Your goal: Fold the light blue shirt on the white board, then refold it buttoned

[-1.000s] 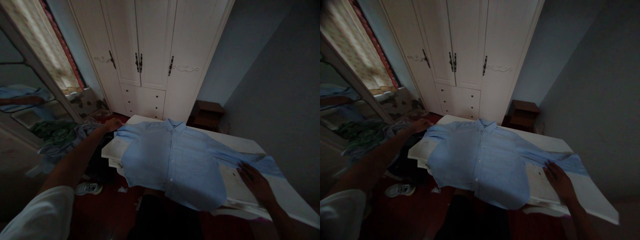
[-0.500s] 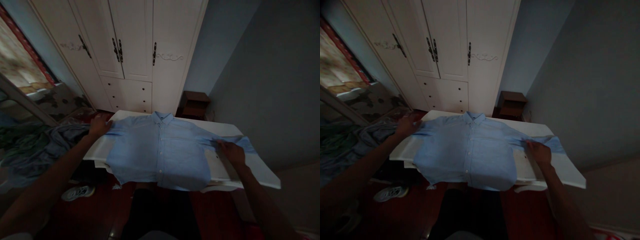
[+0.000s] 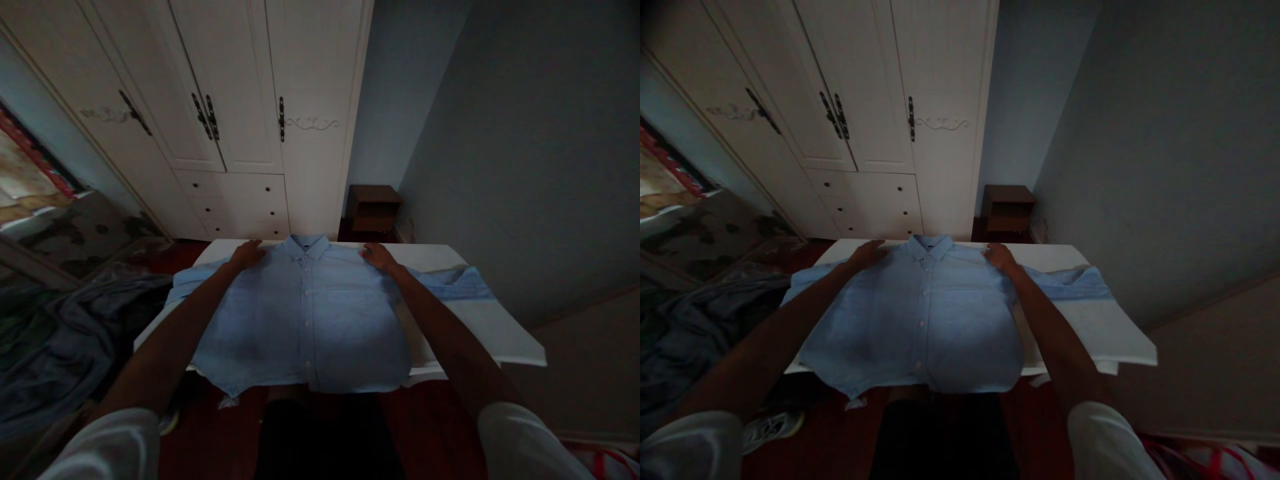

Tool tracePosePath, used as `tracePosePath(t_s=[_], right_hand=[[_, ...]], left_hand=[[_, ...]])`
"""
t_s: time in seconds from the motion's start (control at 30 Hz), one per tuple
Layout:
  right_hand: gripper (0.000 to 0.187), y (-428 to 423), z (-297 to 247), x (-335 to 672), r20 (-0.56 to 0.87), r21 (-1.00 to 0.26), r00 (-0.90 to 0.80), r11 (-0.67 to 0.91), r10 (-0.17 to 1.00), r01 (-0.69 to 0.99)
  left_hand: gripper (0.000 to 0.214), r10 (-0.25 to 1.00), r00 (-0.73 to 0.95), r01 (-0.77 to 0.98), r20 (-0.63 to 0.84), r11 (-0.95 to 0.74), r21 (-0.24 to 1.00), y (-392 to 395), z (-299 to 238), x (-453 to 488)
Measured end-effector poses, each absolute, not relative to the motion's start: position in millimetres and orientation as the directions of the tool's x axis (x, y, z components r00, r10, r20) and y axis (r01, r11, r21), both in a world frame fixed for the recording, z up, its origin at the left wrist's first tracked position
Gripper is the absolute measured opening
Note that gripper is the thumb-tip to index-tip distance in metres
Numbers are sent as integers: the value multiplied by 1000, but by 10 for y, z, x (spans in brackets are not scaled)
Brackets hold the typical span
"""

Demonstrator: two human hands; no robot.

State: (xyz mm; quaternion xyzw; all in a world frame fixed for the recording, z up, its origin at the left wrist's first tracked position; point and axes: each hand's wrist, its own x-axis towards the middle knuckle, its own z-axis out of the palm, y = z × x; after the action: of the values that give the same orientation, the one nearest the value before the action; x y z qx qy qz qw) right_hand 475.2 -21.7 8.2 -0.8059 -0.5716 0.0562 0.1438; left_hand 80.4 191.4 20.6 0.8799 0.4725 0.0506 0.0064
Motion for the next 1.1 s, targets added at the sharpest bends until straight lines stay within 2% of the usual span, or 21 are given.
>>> tracePosePath(t_s=[0.2, 0.33, 0.47, 0.7, 0.93, 1.1], right_hand=[[20, -104, 48, 4954, 23, -330, 290, -267, 957, 905], [19, -115, 58, 5154, 30, -330, 319, -292, 947, 898], [17, -174, 68, 5388, 25, -316, 364, -338, 931, 886], [26, -200, -1, 5600, 17, -281, 483, -459, 876, 843], [44, -391, 53, 5782, -19, -342, 369, -353, 929, 871], [44, -834, 204, 6174, -89, -369, 338, -346, 937, 862]], left_hand=[[42, 802, 595, 798, 55, -597, 77, 2165, 181, 952], [33, 779, 623, 773, 70, -627, 99, 2277, 204, 1092], [35, 777, 622, 768, 100, -630, 114, 2261, 192, 1306], [43, 796, 592, 796, 123, -602, 62, 2129, 191, 1564], [53, 824, 537, 837, 179, -548, 9, 2000, 290, 1283], [58, 754, 621, 770, 215, -638, 16, 1686, 269, 1467]])
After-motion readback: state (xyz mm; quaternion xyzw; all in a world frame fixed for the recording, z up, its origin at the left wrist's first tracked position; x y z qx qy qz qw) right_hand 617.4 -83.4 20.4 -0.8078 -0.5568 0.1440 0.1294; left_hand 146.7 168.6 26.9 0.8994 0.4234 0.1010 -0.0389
